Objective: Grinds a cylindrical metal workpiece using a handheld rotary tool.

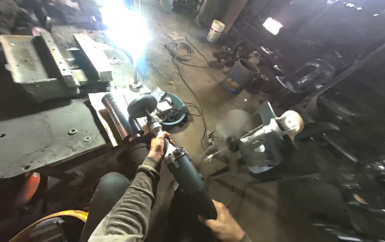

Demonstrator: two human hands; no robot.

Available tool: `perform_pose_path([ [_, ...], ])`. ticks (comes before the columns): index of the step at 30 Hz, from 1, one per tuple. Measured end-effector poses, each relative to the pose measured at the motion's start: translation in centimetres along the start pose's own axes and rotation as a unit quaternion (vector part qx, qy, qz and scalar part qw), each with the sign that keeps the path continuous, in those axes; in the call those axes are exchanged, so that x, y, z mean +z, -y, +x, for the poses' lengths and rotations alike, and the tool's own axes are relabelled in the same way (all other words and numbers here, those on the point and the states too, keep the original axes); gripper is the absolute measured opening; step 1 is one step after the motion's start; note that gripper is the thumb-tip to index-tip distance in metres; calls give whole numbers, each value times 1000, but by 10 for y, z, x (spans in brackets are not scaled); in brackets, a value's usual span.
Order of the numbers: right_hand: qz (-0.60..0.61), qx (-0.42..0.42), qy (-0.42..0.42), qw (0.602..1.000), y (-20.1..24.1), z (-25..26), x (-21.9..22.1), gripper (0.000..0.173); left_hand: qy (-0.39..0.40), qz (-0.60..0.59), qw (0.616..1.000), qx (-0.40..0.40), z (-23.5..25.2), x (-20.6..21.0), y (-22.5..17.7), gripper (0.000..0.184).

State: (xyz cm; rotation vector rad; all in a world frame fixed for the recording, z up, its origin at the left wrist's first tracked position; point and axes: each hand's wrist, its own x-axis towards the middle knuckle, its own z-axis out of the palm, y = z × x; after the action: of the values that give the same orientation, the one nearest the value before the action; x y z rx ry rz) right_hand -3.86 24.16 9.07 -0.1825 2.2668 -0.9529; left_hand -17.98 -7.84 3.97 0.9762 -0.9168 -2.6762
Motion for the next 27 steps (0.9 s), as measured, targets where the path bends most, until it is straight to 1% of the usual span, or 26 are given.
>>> perform_pose_path([
  [3,-7,-2,-7,1000,2,-3,5,50,14,0,1000,5,-3,-4,-4,10],
  [11,-64,-12,3,998,19,-20,10,54,47,-25,998,39,-39,-18,-26,17],
  [15,-116,-12,15,993,31,-29,14,57,72,-36,994,67,-50,-38,-30,24],
  [19,-135,-23,31,990,31,-29,20,57,96,-58,990,82,-54,-60,-32,27],
  [23,-141,-33,38,989,28,-25,28,56,93,-54,989,100,-58,-74,-33,28],
  [27,-139,-28,39,989,28,-24,25,56,87,-57,991,90,-59,-66,-34,29],
])
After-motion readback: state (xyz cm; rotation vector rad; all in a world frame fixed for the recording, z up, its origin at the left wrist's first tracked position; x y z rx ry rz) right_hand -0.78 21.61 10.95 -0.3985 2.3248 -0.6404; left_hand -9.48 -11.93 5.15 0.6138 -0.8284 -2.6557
